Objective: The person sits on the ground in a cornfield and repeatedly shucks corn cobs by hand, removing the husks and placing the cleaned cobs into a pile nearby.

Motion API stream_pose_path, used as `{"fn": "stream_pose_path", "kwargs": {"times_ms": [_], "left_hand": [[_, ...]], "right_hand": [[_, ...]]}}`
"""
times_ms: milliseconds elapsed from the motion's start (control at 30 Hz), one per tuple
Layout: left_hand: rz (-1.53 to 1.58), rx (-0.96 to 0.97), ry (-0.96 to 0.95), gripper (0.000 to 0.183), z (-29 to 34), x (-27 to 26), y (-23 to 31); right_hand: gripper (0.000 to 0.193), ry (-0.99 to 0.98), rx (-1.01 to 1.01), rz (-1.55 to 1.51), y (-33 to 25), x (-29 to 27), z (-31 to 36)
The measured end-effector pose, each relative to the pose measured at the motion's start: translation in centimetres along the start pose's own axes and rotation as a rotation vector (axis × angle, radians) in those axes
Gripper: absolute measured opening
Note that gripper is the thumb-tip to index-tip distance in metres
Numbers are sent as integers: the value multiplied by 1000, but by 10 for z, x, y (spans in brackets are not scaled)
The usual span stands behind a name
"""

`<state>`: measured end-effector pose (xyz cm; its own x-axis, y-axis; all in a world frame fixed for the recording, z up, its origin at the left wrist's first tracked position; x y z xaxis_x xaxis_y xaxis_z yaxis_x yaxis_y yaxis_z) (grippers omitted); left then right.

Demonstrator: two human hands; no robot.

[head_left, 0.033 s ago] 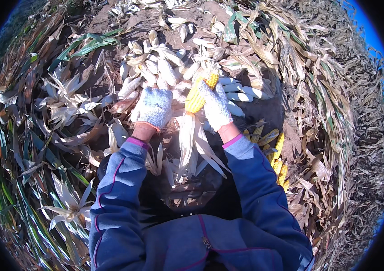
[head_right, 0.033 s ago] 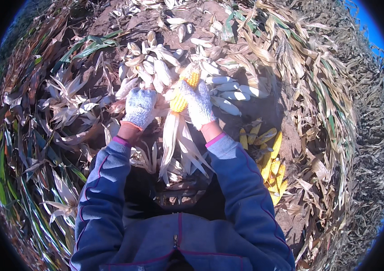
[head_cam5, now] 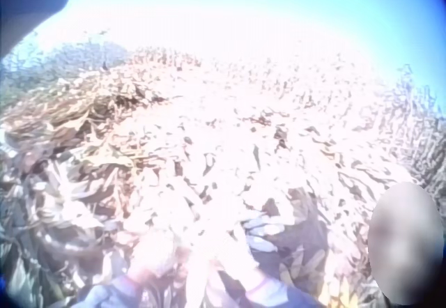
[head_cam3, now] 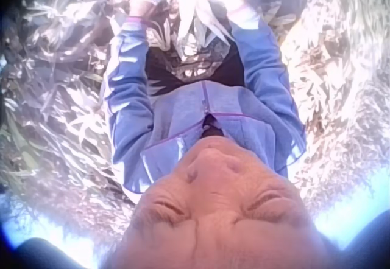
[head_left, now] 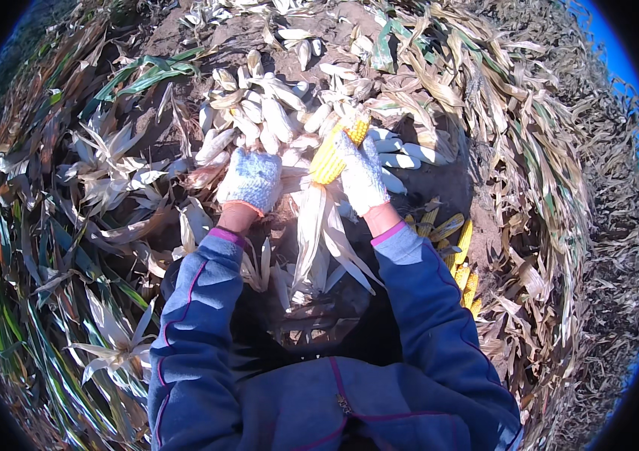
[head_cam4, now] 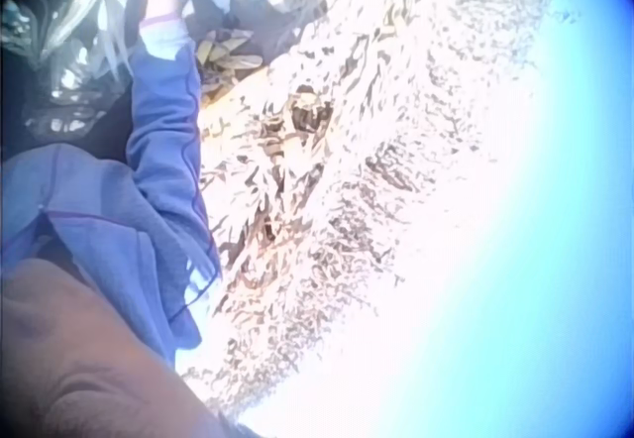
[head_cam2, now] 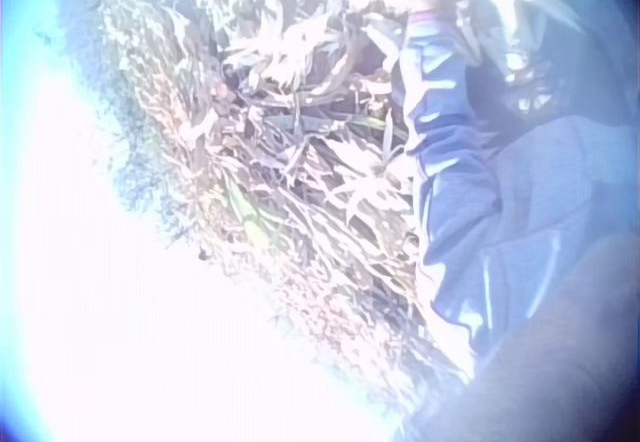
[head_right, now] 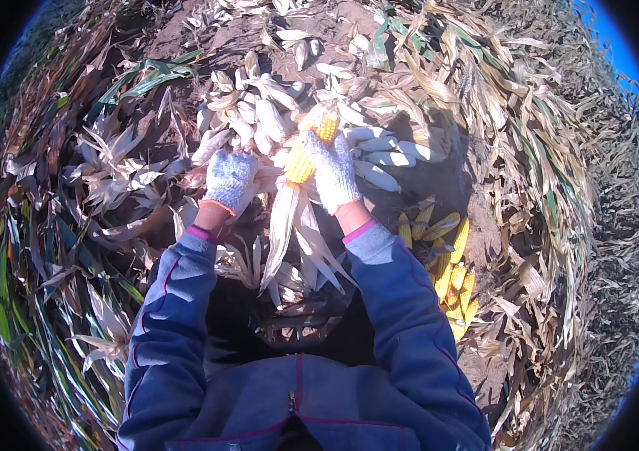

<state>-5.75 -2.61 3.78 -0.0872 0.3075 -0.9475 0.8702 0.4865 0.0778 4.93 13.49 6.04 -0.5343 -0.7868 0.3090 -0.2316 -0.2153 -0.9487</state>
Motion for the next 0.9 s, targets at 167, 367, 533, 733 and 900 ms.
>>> {"fn": "stream_pose_path", "kwargs": {"times_ms": [167,367,533,733,900], "left_hand": [[485,-204,40,38,-3,-9,-12],[1240,-456,402,36,-3,-18,-37],[1589,-660,216,31,-5,-24,-24],[2378,-900,-204,41,1,13,25],[2670,-764,-168,39,-5,4,21]], "right_hand": [[27,96,-9,18,-4,-11,-4],[65,153,-135,650,-10,-5,-2],[70,104,-226,825,-2,-17,-5],[59,-143,-827,1096,-9,15,23],[49,-292,-1023,1030,-9,25,31]]}}
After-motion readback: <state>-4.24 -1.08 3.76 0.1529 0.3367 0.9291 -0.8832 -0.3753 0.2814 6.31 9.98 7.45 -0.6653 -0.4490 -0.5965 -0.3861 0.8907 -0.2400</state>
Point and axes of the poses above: each hand's wrist, its own z-axis away from the middle knuckle, its own x-axis out of the palm, y = z × x, the point moved 2 cm from there along -z, towards the middle knuckle, and after that the axes turned 9 degrees about z, right-handed, at the moved point
